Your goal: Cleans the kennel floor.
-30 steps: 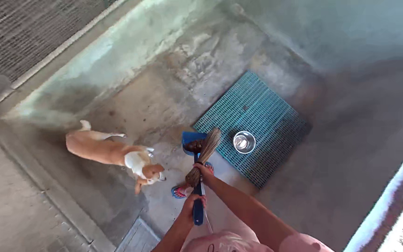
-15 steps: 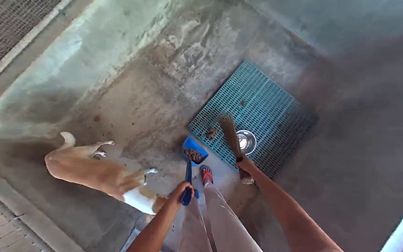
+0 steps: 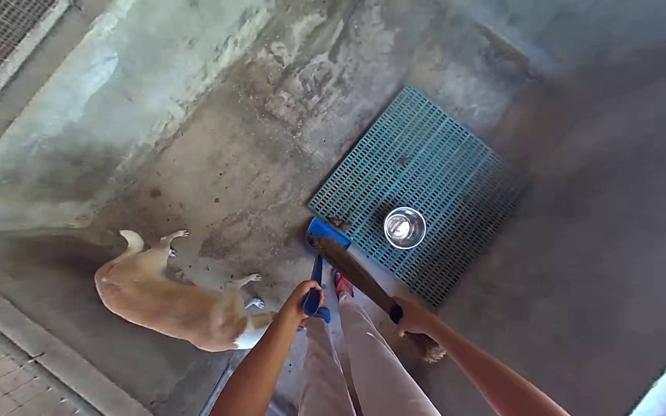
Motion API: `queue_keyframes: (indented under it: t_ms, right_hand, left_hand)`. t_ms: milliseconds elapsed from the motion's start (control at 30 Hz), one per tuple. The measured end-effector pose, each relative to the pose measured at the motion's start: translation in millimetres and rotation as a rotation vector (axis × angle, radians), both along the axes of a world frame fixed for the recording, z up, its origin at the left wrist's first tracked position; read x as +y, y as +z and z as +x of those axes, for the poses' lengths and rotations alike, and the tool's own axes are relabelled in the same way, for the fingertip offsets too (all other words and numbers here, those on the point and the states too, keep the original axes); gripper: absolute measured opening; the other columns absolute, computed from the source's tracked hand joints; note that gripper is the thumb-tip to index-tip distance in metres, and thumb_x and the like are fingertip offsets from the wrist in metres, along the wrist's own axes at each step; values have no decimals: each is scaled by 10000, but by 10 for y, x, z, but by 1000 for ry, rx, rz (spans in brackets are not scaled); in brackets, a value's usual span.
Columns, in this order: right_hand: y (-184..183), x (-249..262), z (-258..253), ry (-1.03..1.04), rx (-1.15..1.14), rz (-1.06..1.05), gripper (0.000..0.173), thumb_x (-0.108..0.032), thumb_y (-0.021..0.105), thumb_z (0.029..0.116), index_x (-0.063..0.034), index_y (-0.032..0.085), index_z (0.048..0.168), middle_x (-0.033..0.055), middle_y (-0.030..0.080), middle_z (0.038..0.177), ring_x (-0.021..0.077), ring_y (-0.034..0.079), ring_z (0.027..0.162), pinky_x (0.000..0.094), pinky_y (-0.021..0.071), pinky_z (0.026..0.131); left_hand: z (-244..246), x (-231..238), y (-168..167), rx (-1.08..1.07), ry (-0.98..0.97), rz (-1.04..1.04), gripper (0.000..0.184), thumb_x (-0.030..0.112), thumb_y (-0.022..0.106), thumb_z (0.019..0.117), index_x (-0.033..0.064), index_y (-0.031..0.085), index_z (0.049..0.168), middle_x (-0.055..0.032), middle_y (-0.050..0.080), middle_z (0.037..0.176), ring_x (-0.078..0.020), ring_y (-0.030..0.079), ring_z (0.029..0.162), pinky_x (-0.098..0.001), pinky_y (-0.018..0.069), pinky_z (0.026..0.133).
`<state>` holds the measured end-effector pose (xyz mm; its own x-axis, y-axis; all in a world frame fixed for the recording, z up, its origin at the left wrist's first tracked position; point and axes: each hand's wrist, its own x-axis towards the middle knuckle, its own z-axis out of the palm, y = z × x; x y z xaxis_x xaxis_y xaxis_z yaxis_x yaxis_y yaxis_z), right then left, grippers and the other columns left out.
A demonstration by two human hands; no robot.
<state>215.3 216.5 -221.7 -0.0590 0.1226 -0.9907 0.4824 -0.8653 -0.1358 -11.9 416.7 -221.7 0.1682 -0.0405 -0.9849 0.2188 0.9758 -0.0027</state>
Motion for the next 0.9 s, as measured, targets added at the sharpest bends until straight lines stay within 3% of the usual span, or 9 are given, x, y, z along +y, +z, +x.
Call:
queue_keyframes:
  t_ms: [100, 200, 300, 433, 567, 633, 767, 833, 900]
  right_hand:
    - [78, 153, 169, -118, -155, 31, 896, -143, 835, 824, -112, 356, 1580, 293, 596, 1350, 462, 577, 1259, 639, 445, 1047]
    - [-399, 498, 220, -267, -273, 57, 877, -168, 813, 851, -69, 334, 1578, 293, 584, 1366, 446, 573, 1277, 606, 451, 1065]
    - [-828, 705, -85, -247, -196, 38, 833, -139, 809, 823, 1, 384, 1526, 287, 573, 1379, 420, 568, 1286, 590, 453, 1066]
    - [-680, 549, -496, -65, -37, 19, 843, -159, 812, 832, -3, 371, 1533, 279, 569, 1391, 414, 563, 1298, 587, 444, 1077]
    - [-198, 413, -63, -32, -8, 65, 741, -125, 825, 825, -45, 484, 1479, 269, 594, 1353, 419, 575, 1258, 601, 440, 1057]
    - [-93, 520, 81, -46, -70, 62, 788, -129, 822, 834, -53, 435, 1516, 276, 579, 1376, 427, 560, 1285, 607, 432, 1069]
    - [-564, 908, -36, -86, -212, 69, 889, -168, 795, 840, -50, 316, 1580, 282, 569, 1393, 436, 562, 1297, 618, 445, 1064]
    - [-783, 963, -274, -6, -150, 77, 855, -172, 797, 837, 9, 352, 1544, 300, 567, 1385, 447, 560, 1292, 625, 446, 1057]
    - [-768, 861, -543, 105, -57, 55, 843, -185, 797, 840, 34, 357, 1524, 296, 566, 1383, 434, 564, 1292, 605, 455, 1056]
  left_hand:
    - [30, 20, 2, 17, 30, -10, 103, 0, 395, 986, 34, 476, 932, -57, 535, 600, -88, 541, 444, -176, 458, 410]
    - [122, 17, 12, 41, 50, -20, 82, -6, 405, 984, 40, 469, 959, -63, 531, 614, -92, 541, 449, -176, 467, 418]
    - [177, 38, -3, 53, 41, -12, 70, -3, 408, 985, 40, 463, 977, -65, 526, 637, -91, 530, 454, -173, 459, 421]
    - [175, 32, -6, 63, 38, -15, 61, 1, 421, 983, 44, 464, 991, -64, 526, 646, -93, 534, 459, -176, 462, 423]
    - [141, 21, -23, 39, 42, -3, 63, 6, 412, 991, 39, 466, 990, -63, 527, 638, -92, 532, 455, -180, 456, 417]
    - [133, 11, -25, 42, 52, -11, 61, 8, 413, 992, 41, 464, 985, -64, 528, 634, -96, 533, 451, -184, 457, 414]
    - [180, -24, -13, 37, 73, -4, 66, 0, 412, 990, 43, 461, 977, -59, 521, 627, -94, 530, 447, -185, 463, 414]
    - [179, -32, -27, 9, 83, 20, 75, -1, 405, 993, 40, 464, 973, -53, 527, 618, -91, 533, 447, -185, 462, 416]
    - [121, -46, -35, 22, 80, 10, 71, 8, 407, 994, 36, 467, 971, -58, 530, 613, -94, 535, 440, -185, 459, 408]
